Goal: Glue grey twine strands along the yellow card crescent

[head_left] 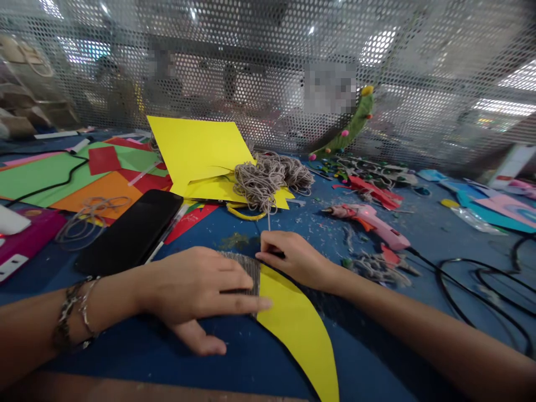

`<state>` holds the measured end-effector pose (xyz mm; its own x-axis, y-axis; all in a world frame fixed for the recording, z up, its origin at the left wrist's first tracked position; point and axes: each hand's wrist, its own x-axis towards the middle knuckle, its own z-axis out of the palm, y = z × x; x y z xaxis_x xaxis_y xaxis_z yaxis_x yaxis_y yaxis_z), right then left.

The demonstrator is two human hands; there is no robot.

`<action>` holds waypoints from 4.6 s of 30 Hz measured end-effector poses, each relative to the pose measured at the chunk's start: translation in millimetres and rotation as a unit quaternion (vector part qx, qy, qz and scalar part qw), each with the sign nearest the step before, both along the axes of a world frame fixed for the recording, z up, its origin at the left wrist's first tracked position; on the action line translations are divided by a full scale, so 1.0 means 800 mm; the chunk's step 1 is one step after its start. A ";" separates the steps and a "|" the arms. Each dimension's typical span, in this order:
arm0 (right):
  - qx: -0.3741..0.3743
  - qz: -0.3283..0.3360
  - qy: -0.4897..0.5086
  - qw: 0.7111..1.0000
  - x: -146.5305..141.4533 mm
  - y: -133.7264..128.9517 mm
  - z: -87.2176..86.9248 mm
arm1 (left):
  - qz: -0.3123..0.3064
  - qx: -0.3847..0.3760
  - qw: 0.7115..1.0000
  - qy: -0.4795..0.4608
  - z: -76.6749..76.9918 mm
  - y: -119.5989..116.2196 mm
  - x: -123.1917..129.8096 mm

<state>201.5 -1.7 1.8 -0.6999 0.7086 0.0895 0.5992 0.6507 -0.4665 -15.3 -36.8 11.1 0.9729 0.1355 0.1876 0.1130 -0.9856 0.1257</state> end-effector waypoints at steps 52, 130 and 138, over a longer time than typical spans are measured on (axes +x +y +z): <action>-0.061 -0.066 0.233 0.968 -0.008 -0.007 0.047 | 0.353 0.211 0.911 0.037 0.071 0.224 0.082; 0.237 -0.197 0.090 0.947 0.034 0.170 0.101 | 0.373 -0.014 0.902 -0.216 0.043 0.231 0.075; 0.234 -0.296 0.072 0.923 0.064 0.203 0.121 | 0.453 0.042 0.871 -0.184 0.052 0.223 0.065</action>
